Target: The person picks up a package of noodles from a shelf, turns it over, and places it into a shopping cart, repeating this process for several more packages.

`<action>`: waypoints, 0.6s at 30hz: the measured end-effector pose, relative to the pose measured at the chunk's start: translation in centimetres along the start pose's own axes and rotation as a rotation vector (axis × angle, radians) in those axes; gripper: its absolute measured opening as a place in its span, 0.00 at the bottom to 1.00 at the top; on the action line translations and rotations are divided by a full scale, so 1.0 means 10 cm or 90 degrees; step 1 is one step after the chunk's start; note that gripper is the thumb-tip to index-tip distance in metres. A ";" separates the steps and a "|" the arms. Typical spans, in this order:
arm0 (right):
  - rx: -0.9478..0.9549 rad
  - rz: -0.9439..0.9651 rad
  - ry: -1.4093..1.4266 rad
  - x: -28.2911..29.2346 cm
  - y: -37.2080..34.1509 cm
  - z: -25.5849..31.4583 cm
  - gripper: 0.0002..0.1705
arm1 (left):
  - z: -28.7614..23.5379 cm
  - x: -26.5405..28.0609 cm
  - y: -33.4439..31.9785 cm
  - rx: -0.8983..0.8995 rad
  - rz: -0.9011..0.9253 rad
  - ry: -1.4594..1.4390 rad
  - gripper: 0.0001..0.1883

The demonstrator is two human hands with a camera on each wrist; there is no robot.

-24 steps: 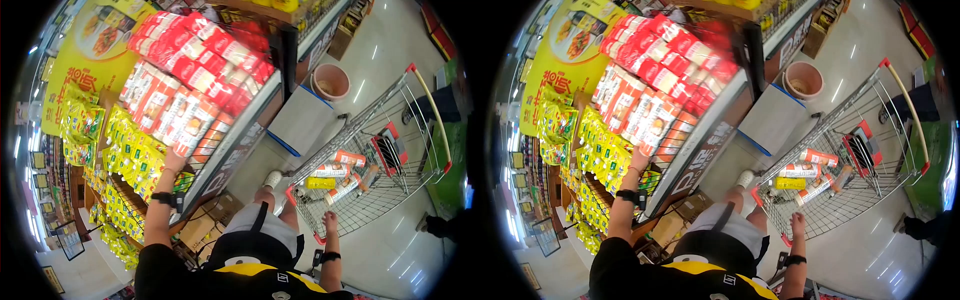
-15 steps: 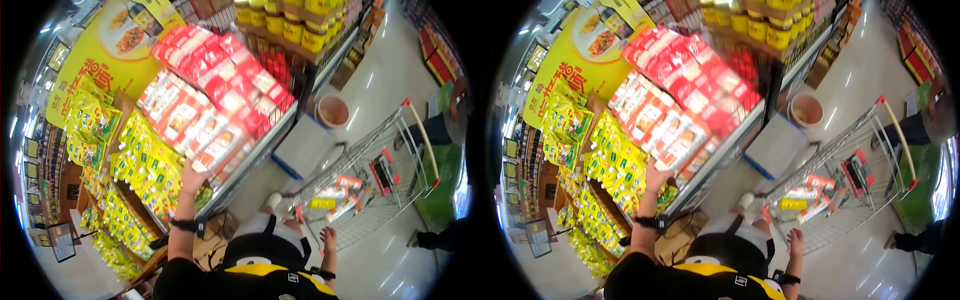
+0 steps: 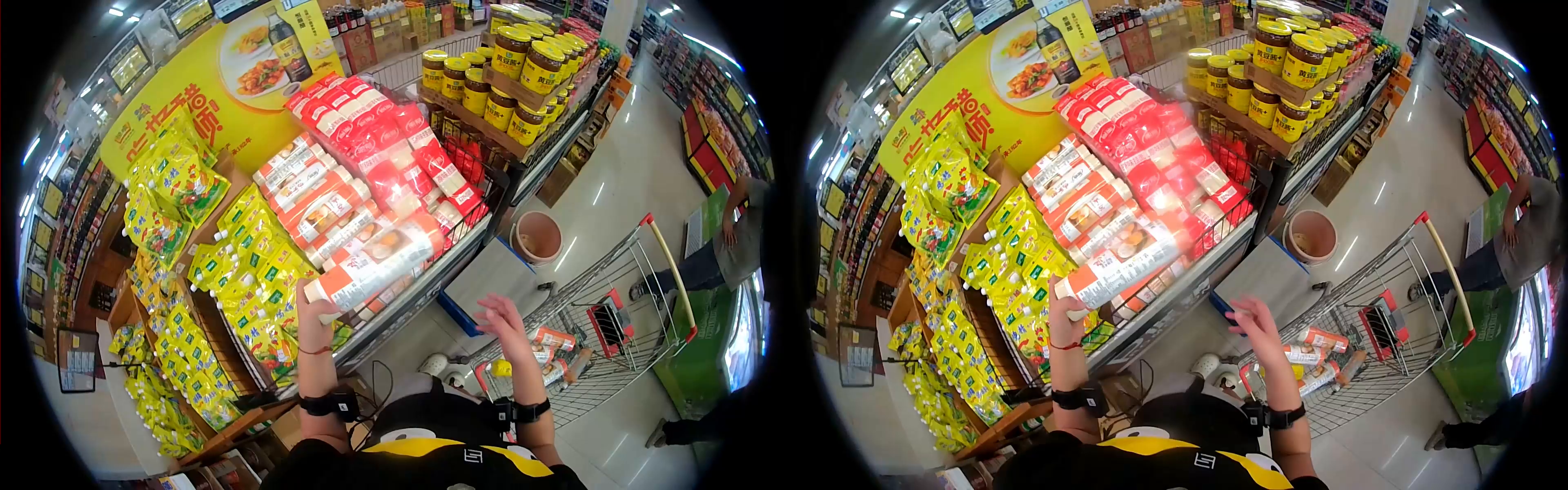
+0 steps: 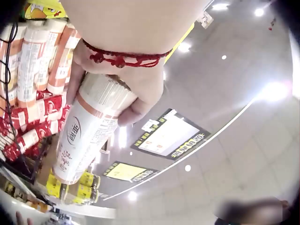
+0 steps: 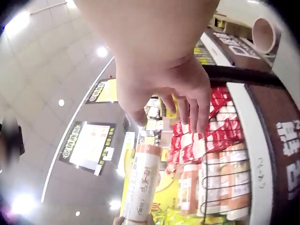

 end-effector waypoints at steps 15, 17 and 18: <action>0.203 -0.014 0.015 -0.47 -0.84 0.70 0.29 | -0.39 -0.42 -1.23 -0.041 0.296 -0.033 0.34; 0.209 -0.020 0.012 -0.41 -0.87 0.72 0.29 | -0.35 -0.42 -1.23 -0.045 0.305 -0.016 0.26; 0.236 -0.032 0.003 -0.40 -0.87 0.70 0.28 | -0.34 -0.44 -1.24 -0.028 0.291 -0.026 0.25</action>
Point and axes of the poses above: each hand's wrist, its own y-axis towards the middle knuckle, its own x-axis out of the back of the hand, z = x × y, the point moved 1 cm from there along y, towards the middle knuckle, and after that the axes turned 6 degrees about -x, right-handed, at the moved point
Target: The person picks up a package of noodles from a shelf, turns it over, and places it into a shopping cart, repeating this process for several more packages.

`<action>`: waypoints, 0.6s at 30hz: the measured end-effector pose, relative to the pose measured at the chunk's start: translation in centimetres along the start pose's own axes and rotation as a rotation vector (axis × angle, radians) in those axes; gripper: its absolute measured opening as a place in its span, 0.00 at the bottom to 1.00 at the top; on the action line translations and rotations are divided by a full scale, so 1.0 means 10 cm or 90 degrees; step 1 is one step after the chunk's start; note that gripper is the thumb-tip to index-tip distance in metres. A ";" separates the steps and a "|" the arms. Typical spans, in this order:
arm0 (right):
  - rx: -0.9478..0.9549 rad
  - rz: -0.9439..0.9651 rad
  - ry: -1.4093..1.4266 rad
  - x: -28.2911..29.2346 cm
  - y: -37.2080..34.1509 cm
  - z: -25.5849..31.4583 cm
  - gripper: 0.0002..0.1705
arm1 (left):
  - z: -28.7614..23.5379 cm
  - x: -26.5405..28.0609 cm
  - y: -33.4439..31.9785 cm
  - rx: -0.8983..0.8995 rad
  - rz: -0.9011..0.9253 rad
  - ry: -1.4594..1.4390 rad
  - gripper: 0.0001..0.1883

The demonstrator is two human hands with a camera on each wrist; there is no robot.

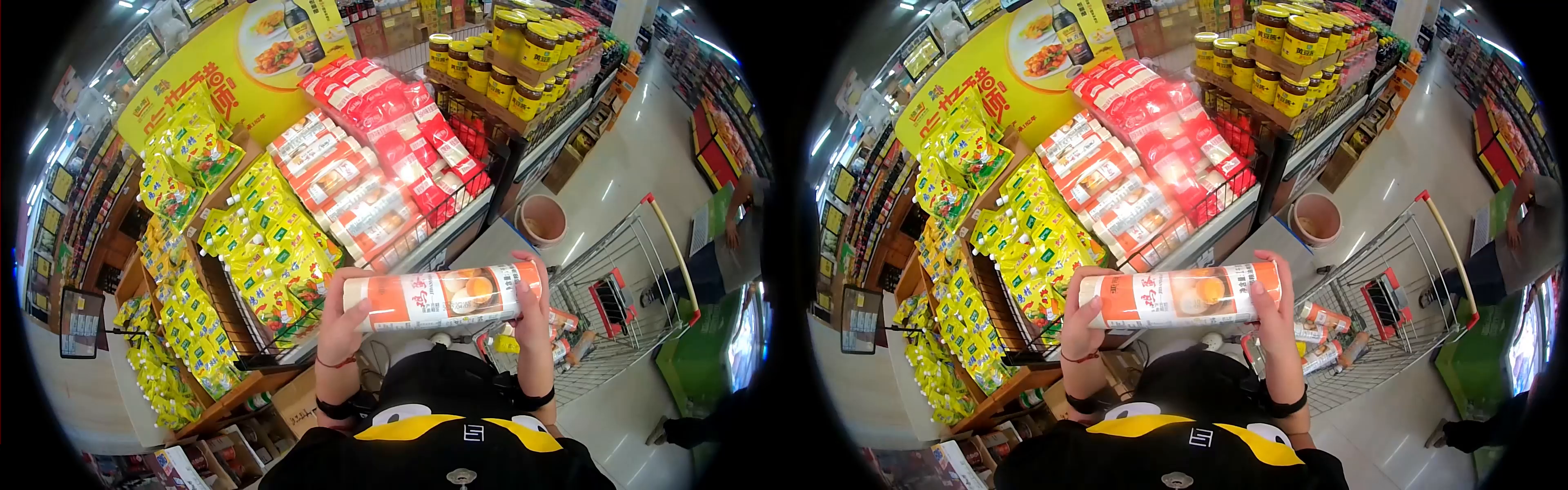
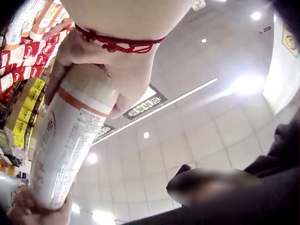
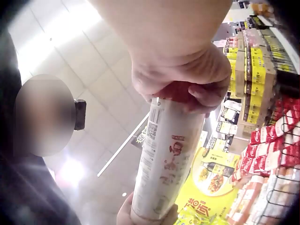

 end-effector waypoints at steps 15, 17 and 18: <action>0.019 -0.157 -0.176 0.37 -0.31 0.10 0.19 | 0.46 -0.24 0.32 0.088 0.021 -0.054 0.23; -0.033 -0.179 -0.196 0.44 -0.45 0.30 0.20 | 0.59 -0.32 0.41 0.101 0.095 -0.033 0.21; -0.023 -0.206 -0.194 0.52 -0.52 0.27 0.20 | 0.64 -0.38 0.45 0.107 0.126 -0.054 0.21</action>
Point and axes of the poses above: each hand's wrist, its own y-axis towards the middle knuckle, its own x-axis out of the back of the hand, z = x × y, the point moved 1 cm from there along y, towards the middle knuckle, and after that the axes turned 6 degrees about -x, right-handed, at the moved point
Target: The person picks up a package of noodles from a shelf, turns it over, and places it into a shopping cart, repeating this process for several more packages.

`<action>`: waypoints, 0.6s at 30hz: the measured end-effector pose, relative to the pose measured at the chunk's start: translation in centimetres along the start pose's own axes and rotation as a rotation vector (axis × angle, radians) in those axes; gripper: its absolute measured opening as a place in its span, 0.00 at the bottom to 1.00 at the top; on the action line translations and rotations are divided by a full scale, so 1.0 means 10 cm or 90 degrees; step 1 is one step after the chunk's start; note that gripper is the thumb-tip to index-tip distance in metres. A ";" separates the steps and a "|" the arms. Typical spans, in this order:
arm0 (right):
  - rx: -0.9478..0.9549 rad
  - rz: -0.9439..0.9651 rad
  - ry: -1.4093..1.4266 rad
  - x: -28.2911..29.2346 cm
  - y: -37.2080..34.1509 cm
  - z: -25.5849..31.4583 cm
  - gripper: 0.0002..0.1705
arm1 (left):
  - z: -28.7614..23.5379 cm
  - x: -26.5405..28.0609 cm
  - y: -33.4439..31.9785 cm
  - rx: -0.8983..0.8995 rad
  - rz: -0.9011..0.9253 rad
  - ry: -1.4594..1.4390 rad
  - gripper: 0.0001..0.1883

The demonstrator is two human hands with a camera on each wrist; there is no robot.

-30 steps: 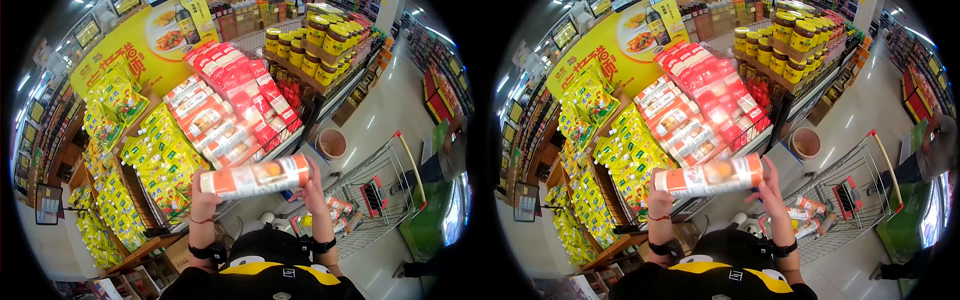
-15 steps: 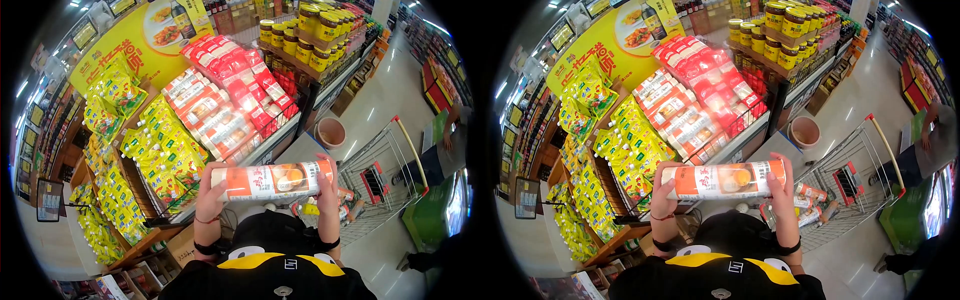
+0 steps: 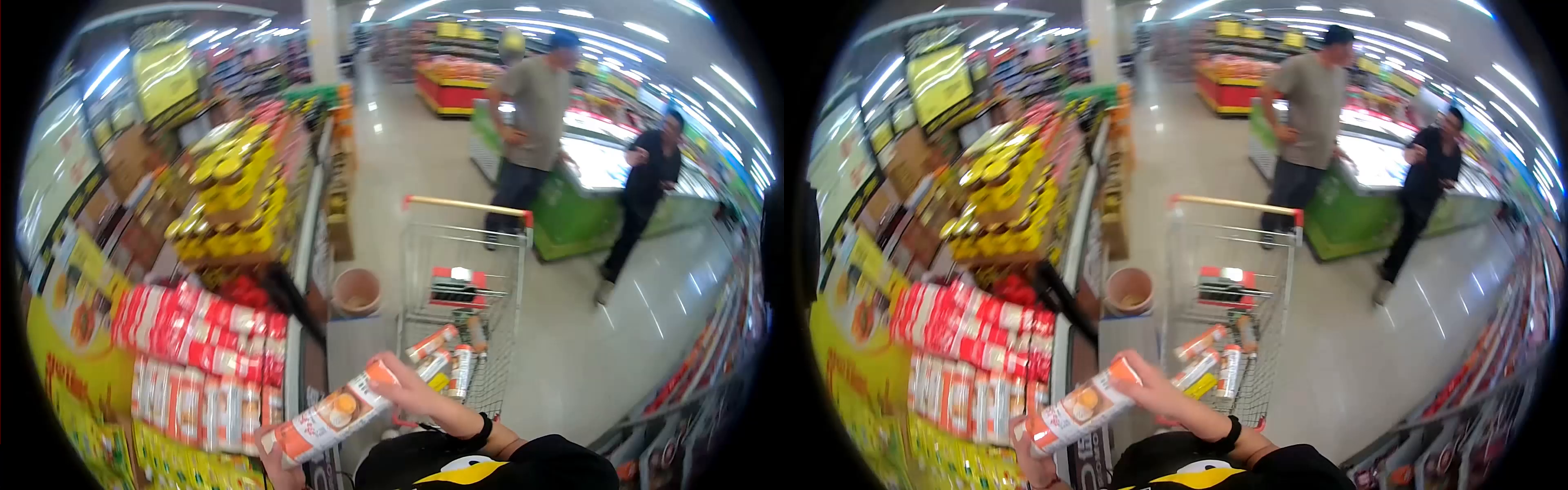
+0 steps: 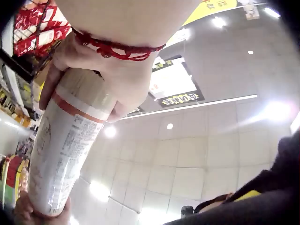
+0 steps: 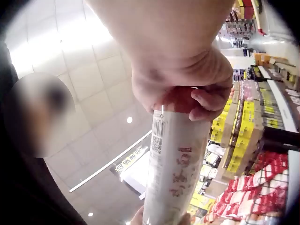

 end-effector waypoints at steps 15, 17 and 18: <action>-0.137 -0.189 0.144 0.60 -1.02 -0.51 0.36 | 0.79 -0.47 0.35 0.332 0.339 0.068 0.15; -0.144 -0.231 0.172 0.55 -1.12 -0.47 0.33 | 0.76 -0.56 0.38 0.324 0.371 0.079 0.14; -0.187 -0.240 0.192 0.54 -1.17 -0.46 0.32 | 0.75 -0.59 0.39 0.340 0.381 0.080 0.14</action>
Point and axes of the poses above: each hand's wrist, its own y-axis towards the middle knuckle, its own x-axis out of the back of the hand, z = x × y, the point moved 1 cm from there along y, towards the middle knuckle, and after that the axes turned 6 degrees about -x, right-handed, at the moved point
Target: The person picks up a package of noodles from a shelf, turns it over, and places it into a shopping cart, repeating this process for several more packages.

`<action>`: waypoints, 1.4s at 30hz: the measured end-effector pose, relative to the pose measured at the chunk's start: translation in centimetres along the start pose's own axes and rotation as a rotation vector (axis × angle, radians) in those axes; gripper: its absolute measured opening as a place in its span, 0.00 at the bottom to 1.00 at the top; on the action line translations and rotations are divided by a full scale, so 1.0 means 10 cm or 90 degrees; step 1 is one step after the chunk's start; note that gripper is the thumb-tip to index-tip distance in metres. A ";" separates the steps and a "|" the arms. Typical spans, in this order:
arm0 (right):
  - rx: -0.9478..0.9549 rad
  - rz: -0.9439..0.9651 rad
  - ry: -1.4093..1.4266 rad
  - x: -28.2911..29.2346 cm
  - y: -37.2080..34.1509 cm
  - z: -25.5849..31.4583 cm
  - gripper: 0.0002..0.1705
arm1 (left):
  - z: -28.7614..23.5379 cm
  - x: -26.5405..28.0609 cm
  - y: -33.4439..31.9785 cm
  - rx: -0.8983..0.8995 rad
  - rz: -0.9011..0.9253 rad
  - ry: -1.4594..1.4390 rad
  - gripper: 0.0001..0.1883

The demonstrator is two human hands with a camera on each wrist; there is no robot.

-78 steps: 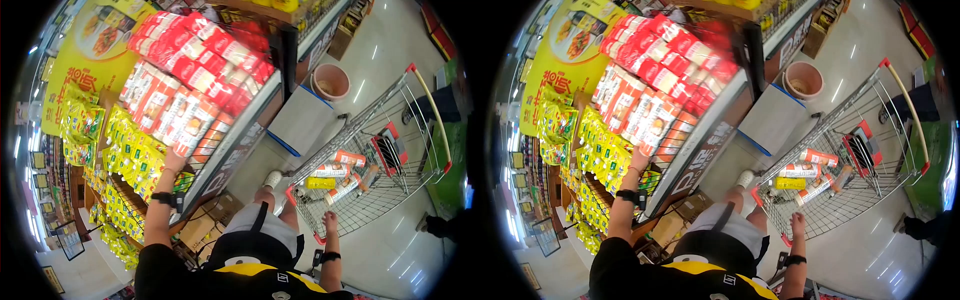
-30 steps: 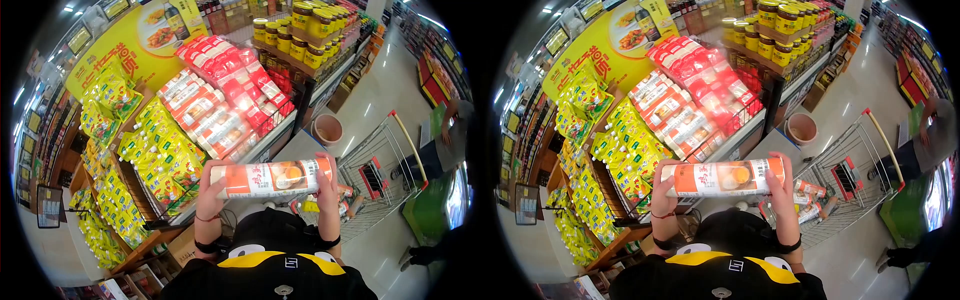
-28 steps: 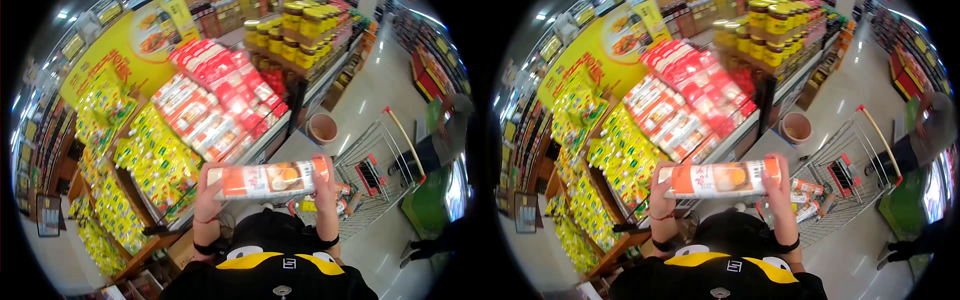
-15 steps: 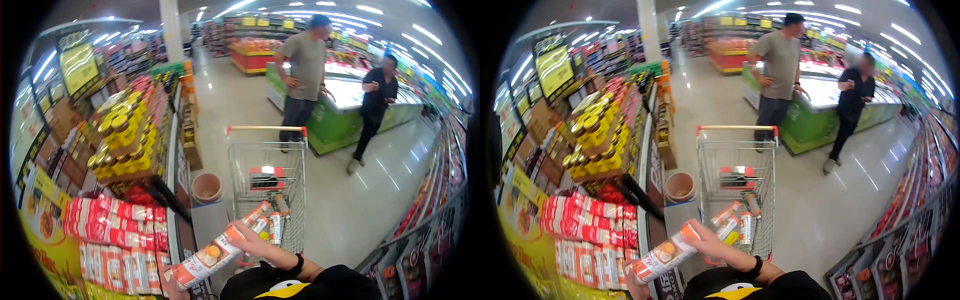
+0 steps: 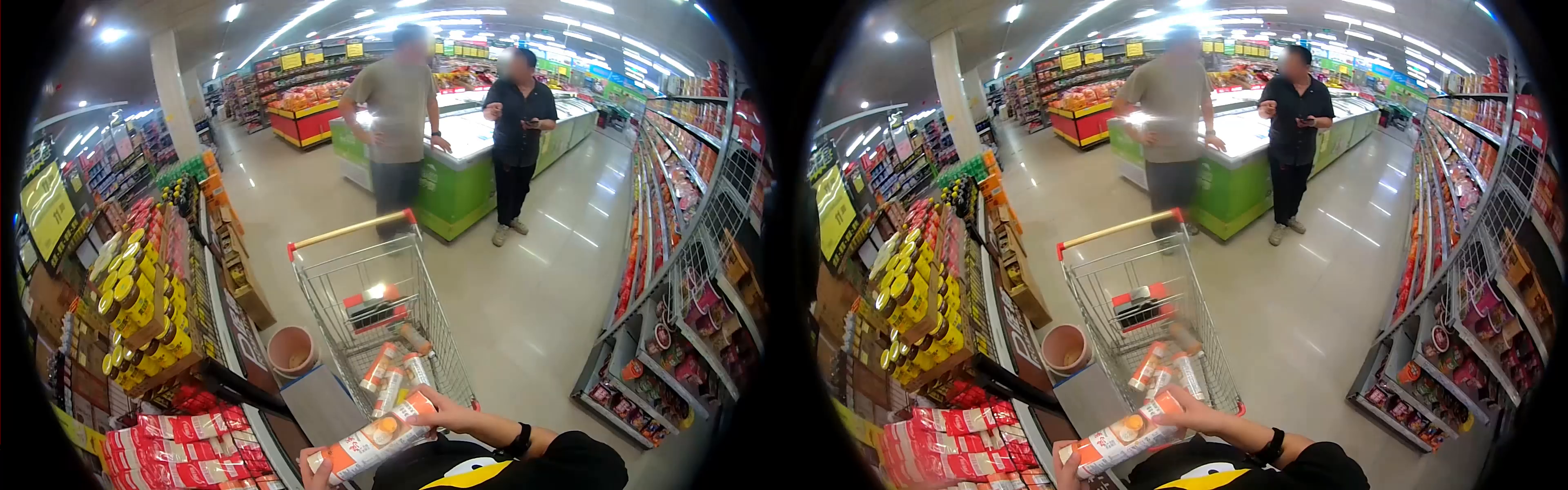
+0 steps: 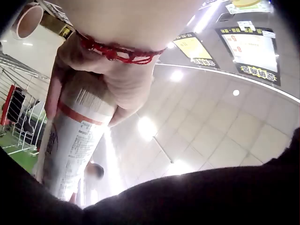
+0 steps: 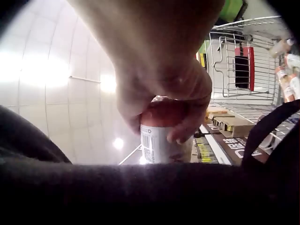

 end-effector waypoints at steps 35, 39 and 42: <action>0.057 -0.343 -0.387 0.33 -0.22 -0.17 0.28 | 0.05 -0.25 0.44 0.130 0.119 0.024 0.17; 0.184 -0.305 -0.291 0.27 -0.08 0.12 0.29 | -0.24 -0.41 0.55 -0.009 0.119 0.016 0.17; 0.301 -0.203 -0.104 0.28 0.08 0.11 0.30 | -0.36 -0.45 0.64 -0.085 0.100 -0.003 0.18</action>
Point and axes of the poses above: each hand's wrist, its own y-axis towards the middle knuckle, its own x-axis out of the back of the hand, z = x × y, the point moved 1 cm from there along y, towards the middle knuckle, and after that the axes turned 6 degrees about -x, right-handed, at the moved point
